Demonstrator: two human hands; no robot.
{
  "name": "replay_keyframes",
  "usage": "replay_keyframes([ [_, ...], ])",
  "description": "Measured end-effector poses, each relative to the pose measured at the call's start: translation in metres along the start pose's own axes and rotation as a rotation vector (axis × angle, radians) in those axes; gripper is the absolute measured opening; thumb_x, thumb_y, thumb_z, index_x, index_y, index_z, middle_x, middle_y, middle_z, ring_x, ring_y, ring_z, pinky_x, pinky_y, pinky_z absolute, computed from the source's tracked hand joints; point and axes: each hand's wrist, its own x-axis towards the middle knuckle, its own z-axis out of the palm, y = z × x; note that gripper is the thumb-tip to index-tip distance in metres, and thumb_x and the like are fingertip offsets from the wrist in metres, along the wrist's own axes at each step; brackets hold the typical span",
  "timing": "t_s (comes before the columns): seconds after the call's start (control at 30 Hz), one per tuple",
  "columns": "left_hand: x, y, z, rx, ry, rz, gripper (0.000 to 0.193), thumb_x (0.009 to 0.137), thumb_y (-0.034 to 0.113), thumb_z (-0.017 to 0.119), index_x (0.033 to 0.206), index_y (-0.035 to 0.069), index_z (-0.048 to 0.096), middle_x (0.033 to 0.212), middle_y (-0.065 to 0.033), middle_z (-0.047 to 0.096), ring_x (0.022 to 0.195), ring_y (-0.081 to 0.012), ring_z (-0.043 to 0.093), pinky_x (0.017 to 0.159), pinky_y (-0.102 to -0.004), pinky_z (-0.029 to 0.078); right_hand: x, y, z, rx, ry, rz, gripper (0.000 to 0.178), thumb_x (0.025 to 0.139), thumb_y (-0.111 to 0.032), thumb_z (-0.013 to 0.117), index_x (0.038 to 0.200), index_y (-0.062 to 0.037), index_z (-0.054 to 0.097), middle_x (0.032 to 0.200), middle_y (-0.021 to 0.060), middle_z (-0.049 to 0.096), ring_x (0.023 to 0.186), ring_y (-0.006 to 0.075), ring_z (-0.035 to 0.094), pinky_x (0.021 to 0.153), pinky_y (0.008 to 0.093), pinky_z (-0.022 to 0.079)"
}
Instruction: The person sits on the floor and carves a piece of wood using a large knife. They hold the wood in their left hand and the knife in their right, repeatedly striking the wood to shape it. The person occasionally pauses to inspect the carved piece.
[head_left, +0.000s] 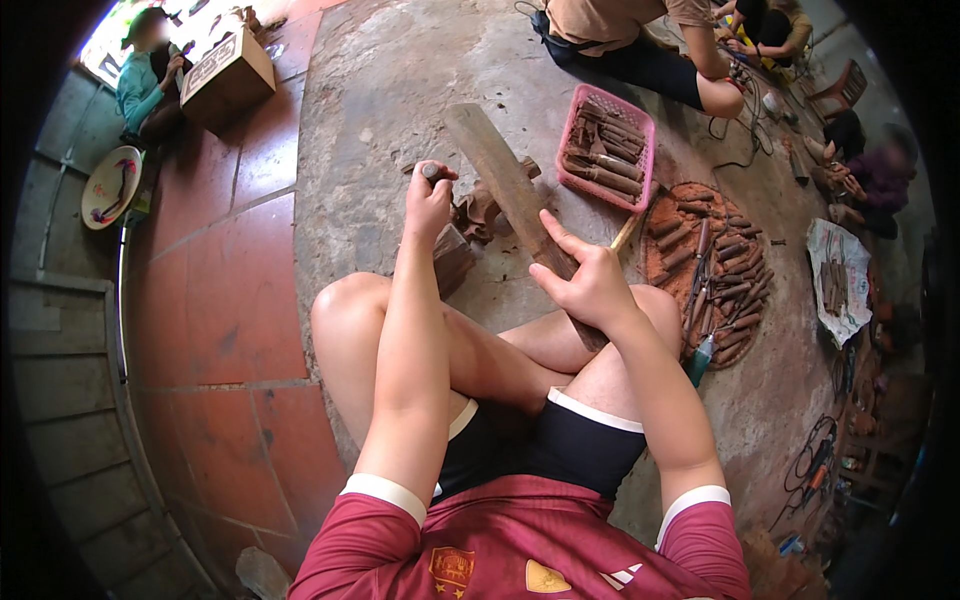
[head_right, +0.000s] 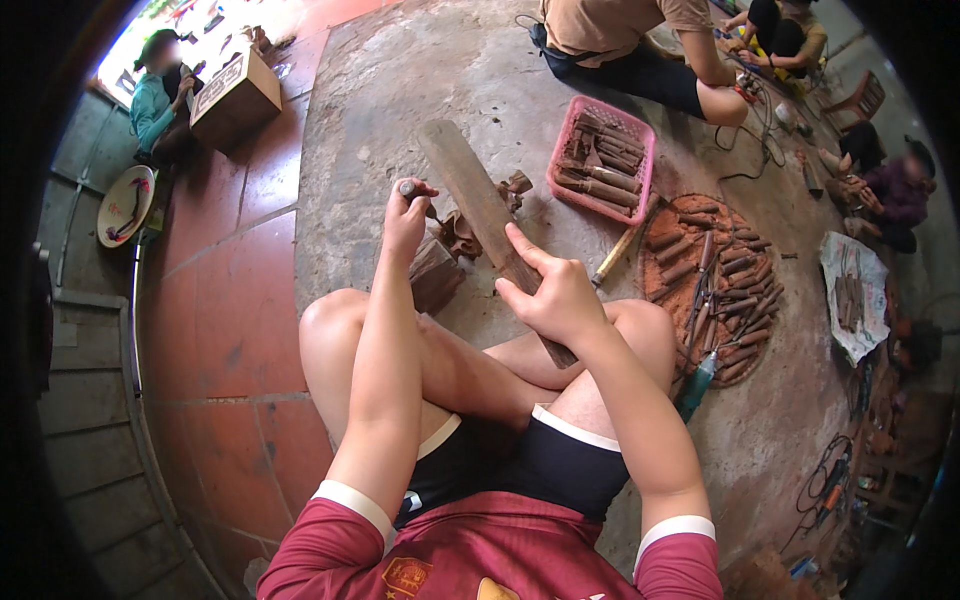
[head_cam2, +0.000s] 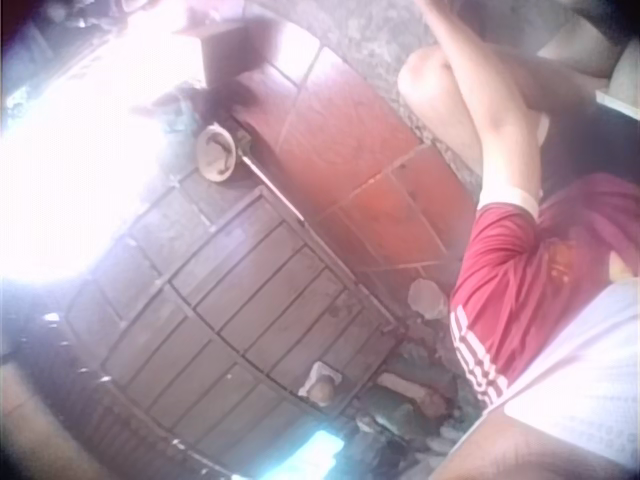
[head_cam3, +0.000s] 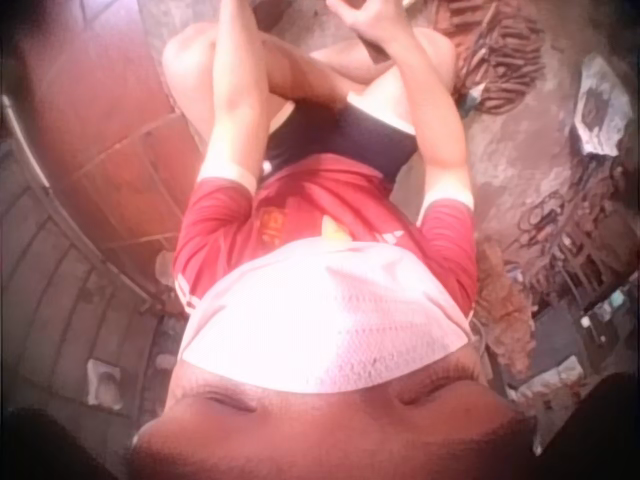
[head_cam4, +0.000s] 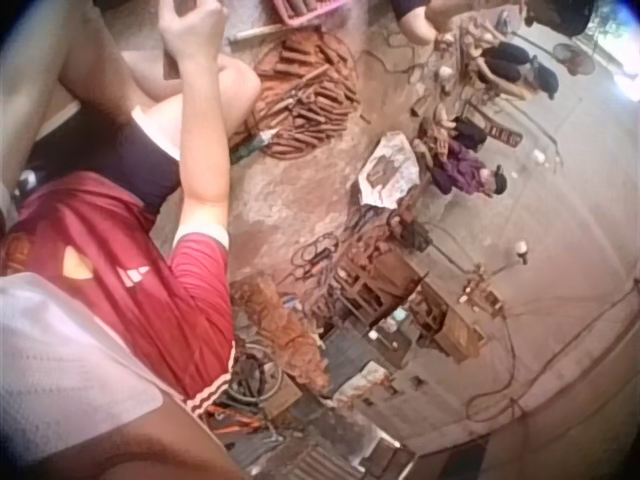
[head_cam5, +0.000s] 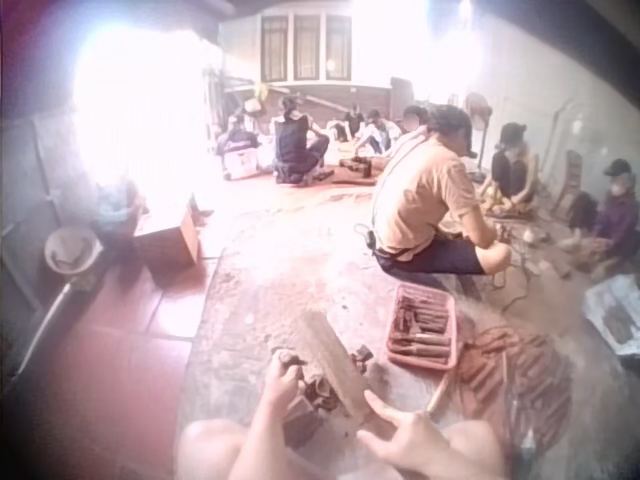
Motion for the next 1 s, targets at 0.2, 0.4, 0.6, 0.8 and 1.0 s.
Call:
replay_keyframes([
  [0.2,-0.001,-0.011,0.000,-0.033,-0.046,0.018,0.020,0.081,-0.005,0.048,0.097,0.006,0.054,0.085,-0.0025,0.063,0.072,-0.0087,0.053,0.066,-0.0245,0.045,-0.010,0.018,0.002,0.080,0.065,-0.078,0.066,0.077,-0.016,0.074,0.139,-0.0077,0.052,0.079,0.0158,0.067,0.064,0.0106,0.060,0.065,0.0276,0.050],
  [0.4,-0.005,-0.023,0.009,0.111,-0.063,0.058,0.020,0.078,-0.006,0.047,0.093,0.005,0.054,0.082,-0.0032,0.062,0.081,-0.0134,0.060,0.073,-0.0282,0.048,-0.043,0.043,0.024,0.245,0.024,0.089,0.066,0.081,-0.012,0.073,0.141,-0.0035,0.048,0.097,0.0083,0.072,0.084,0.0080,0.062,0.079,0.0236,0.050],
  [0.6,-0.006,-0.010,0.008,0.040,-0.027,-0.049,0.024,0.076,-0.010,0.044,0.093,0.006,0.052,0.082,-0.0037,0.058,0.079,-0.0171,0.061,0.074,-0.0304,0.049,-0.096,0.098,0.067,0.471,0.152,0.224,0.067,0.082,-0.015,0.073,0.142,0.0009,0.045,0.091,0.0091,0.072,0.082,0.0108,0.065,0.078,0.0248,0.052],
  [0.8,-0.008,0.003,-0.001,-0.042,0.050,0.068,0.024,0.075,-0.011,0.040,0.089,0.003,0.053,0.082,-0.0055,0.058,0.085,-0.0203,0.063,0.073,-0.0312,0.050,-0.096,0.117,0.061,0.739,0.186,0.296,0.067,0.090,-0.008,0.066,0.149,-0.0009,0.034,0.069,-0.0032,0.055,0.050,0.0056,0.049,0.047,0.0213,0.043],
  [1.0,-0.013,-0.006,0.001,0.087,-0.055,0.067,0.026,0.074,-0.013,0.039,0.089,0.004,0.053,0.084,-0.0056,0.059,0.095,-0.0224,0.064,0.072,-0.0292,0.049,-0.091,0.113,0.060,0.746,0.208,0.330,0.066,0.087,-0.013,0.070,0.145,0.0001,0.041,0.080,-0.0060,0.061,0.065,0.0013,0.050,0.061,0.0177,0.045],
])
